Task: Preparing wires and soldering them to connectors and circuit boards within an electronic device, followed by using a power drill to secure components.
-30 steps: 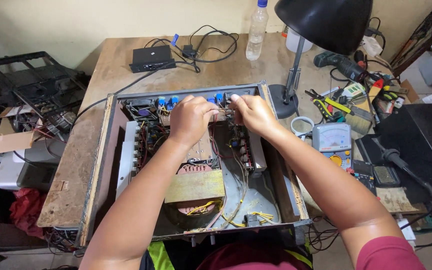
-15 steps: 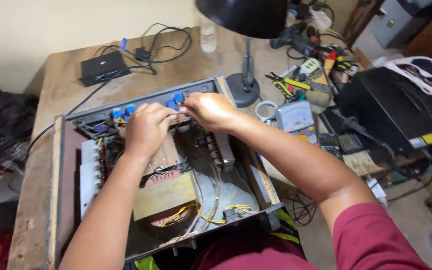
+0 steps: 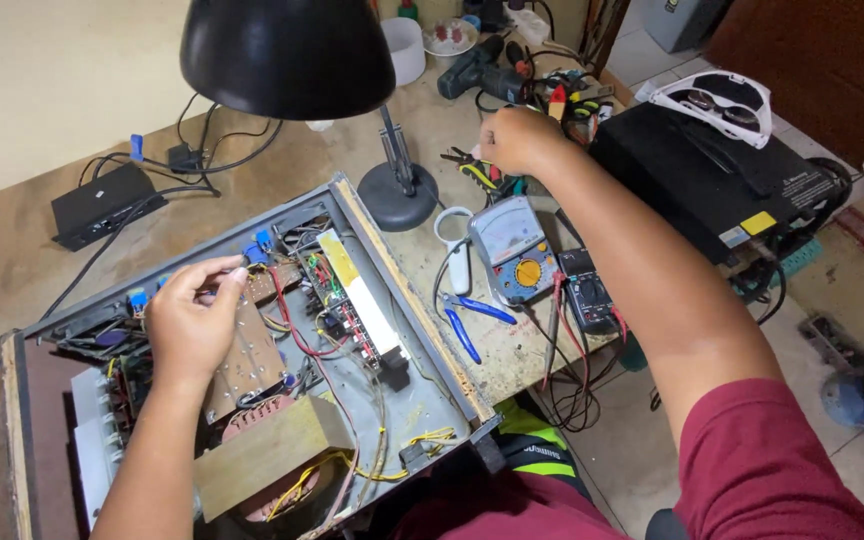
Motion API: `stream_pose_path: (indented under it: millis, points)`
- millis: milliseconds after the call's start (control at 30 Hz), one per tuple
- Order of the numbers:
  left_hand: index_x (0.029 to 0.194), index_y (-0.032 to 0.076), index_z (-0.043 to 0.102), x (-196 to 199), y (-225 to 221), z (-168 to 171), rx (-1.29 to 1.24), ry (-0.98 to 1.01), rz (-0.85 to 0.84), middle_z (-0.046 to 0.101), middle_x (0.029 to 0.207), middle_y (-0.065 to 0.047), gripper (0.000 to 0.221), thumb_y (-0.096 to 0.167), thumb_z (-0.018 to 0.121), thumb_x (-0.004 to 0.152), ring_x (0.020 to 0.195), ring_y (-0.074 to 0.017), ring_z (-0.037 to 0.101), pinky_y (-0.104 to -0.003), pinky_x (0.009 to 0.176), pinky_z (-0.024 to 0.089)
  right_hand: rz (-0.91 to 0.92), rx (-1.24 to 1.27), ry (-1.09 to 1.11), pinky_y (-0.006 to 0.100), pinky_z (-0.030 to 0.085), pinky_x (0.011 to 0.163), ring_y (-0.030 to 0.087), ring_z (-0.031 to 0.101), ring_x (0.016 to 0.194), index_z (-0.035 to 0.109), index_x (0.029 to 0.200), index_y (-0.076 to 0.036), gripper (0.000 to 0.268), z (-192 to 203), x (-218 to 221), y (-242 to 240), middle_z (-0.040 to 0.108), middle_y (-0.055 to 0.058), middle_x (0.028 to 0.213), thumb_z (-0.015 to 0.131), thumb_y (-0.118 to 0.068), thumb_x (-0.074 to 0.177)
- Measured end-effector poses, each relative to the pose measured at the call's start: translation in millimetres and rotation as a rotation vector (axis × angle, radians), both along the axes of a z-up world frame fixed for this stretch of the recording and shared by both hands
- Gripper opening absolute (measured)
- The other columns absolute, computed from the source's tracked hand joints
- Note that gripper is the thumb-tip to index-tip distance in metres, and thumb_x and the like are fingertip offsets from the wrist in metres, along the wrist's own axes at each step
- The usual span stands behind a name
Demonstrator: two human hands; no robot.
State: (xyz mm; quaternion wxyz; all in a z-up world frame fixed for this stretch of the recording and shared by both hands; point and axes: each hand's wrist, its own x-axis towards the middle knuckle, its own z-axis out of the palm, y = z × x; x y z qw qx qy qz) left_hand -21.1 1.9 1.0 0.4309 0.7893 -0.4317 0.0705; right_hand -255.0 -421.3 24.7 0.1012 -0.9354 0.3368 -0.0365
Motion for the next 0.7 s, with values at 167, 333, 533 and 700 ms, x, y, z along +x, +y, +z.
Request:
stream_pose_path:
  millis: [167,333,533,700]
  points:
    - [0.114,0.011,0.079,-2,0,9,-0.013,0.091,0.047,0.071,0.1,-0.008,0.016,0.008,0.076,0.099,0.088,-0.0183,0.067,-0.028,0.08,0.056,-0.177,0.141,0.117,0.046,0.056,0.089,0.035,0.069,0.109,0.076,0.116,-0.012,0.028,-28,6,-40,0.074,0.014,0.114,0.058,-0.024,0.098]
    - [0.119,0.007,0.075,7,-1,8,-0.07,0.263,0.104,0.071,0.101,-0.001,0.02,0.01,0.071,0.1,0.085,-0.0061,0.058,-0.022,0.081,0.051,-0.279,0.245,0.252,0.045,0.056,0.079,0.039,0.07,0.099,0.075,0.109,0.001,0.027,-58,32,-47,0.073,0.023,0.11,0.055,-0.011,0.097]
    - [0.127,0.003,0.072,13,1,6,-0.181,0.446,0.111,0.07,0.1,-0.017,0.031,0.004,0.074,0.096,0.085,-0.0176,0.068,-0.032,0.079,0.06,-0.215,0.156,0.279,0.07,0.051,0.092,0.047,0.063,0.123,0.051,0.14,0.015,0.053,-119,67,-73,0.067,0.03,0.127,0.057,-0.016,0.097]
    - [0.132,0.001,0.067,12,5,11,-0.326,0.587,0.094,0.067,0.103,-0.012,0.036,0.006,0.07,0.096,0.09,-0.0134,0.067,-0.024,0.081,0.061,-0.248,0.192,0.305,0.071,0.044,0.101,0.048,0.056,0.133,0.057,0.136,0.015,0.045,-109,69,-68,0.063,0.031,0.138,0.052,-0.009,0.098]
